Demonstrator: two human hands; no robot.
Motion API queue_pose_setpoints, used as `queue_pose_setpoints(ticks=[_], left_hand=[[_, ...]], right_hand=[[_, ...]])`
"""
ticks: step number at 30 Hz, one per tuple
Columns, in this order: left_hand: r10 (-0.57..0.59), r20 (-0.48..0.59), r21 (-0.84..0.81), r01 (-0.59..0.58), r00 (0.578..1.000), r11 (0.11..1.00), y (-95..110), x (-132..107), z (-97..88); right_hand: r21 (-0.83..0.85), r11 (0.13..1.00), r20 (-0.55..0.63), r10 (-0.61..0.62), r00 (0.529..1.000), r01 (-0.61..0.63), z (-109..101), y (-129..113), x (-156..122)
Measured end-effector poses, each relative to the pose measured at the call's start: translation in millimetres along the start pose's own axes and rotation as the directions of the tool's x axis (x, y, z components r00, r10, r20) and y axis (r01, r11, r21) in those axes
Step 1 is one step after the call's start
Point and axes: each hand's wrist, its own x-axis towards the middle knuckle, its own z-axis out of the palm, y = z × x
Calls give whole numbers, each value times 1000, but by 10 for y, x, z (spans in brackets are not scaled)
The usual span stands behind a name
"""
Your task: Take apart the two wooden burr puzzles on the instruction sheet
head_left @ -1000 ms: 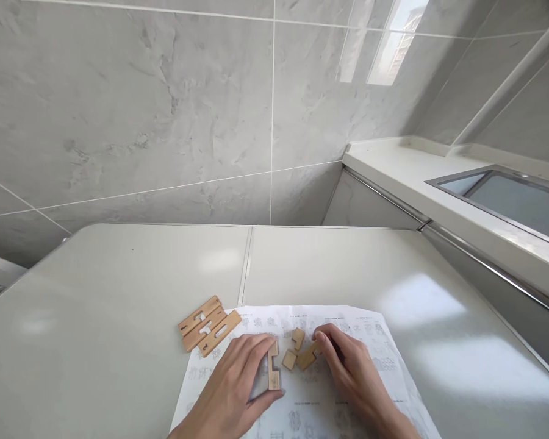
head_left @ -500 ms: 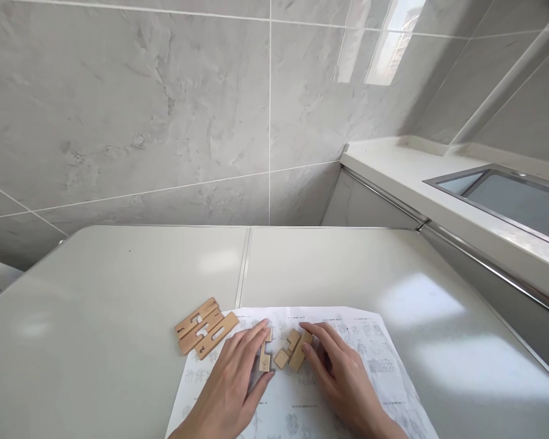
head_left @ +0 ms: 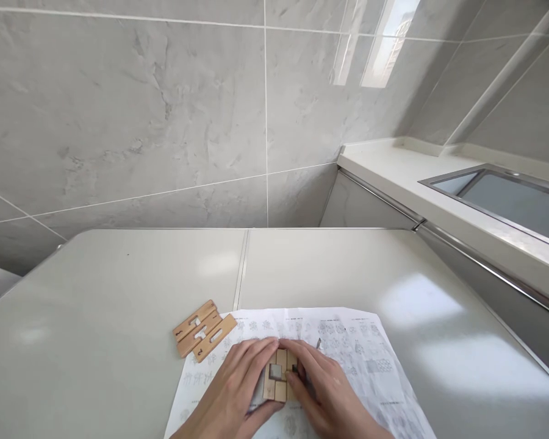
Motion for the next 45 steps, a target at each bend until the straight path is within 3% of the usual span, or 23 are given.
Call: queue_pose_setpoints(ticks=[6, 13, 18, 23, 30, 36, 40, 45], left_hand=[[-44, 13, -22, 44, 999, 999, 22, 13, -25], [-64, 75, 53, 60, 995, 997, -18, 8, 10], [-98, 1, 53, 98, 995, 994, 12, 29, 11], [-74, 14, 9, 74, 997, 997, 117, 85, -38], [-109, -92, -13, 108, 990, 994, 90, -60, -72], [-305, -265, -12, 313, 915, 950, -69, -359, -252], [-326, -404, 2, 357, 855, 934, -109, -543, -431], [-415, -465, -10, 465, 782, 885, -86, -810, -552]], right_hand=[[103, 995, 92, -18, 996, 9, 11, 16, -36], [246, 969, 53, 13, 998, -26, 51, 47, -36], [346, 938, 9, 21, 1000, -23, 44, 3, -35], [404, 906, 13, 132, 991, -126, 35, -11, -53], [302, 933, 44, 192, 980, -196, 26, -15, -48], [297, 934, 21, 200, 980, -197, 38, -22, -77], [355, 921, 10, 169, 985, -162, 22, 4, -86], [420, 896, -99, 200, 975, -141, -79, 118, -59]])
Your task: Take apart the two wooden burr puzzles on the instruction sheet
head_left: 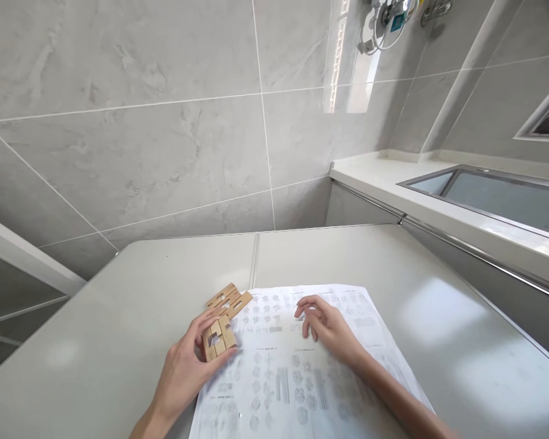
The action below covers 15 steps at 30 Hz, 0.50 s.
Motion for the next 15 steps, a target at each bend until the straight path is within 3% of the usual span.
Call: queue_pose_setpoints(ticks=[7, 15], left_hand=[[-144, -32, 107, 147, 989, 983, -194, -127, 13], [-157, -55, 192, 165, 986, 967, -125, -74, 95]], right_hand=[[-29, 999, -139, 28, 990, -32, -375, -28, -163], [-131, 986, -241, 68, 968, -102, -665, 47, -419]])
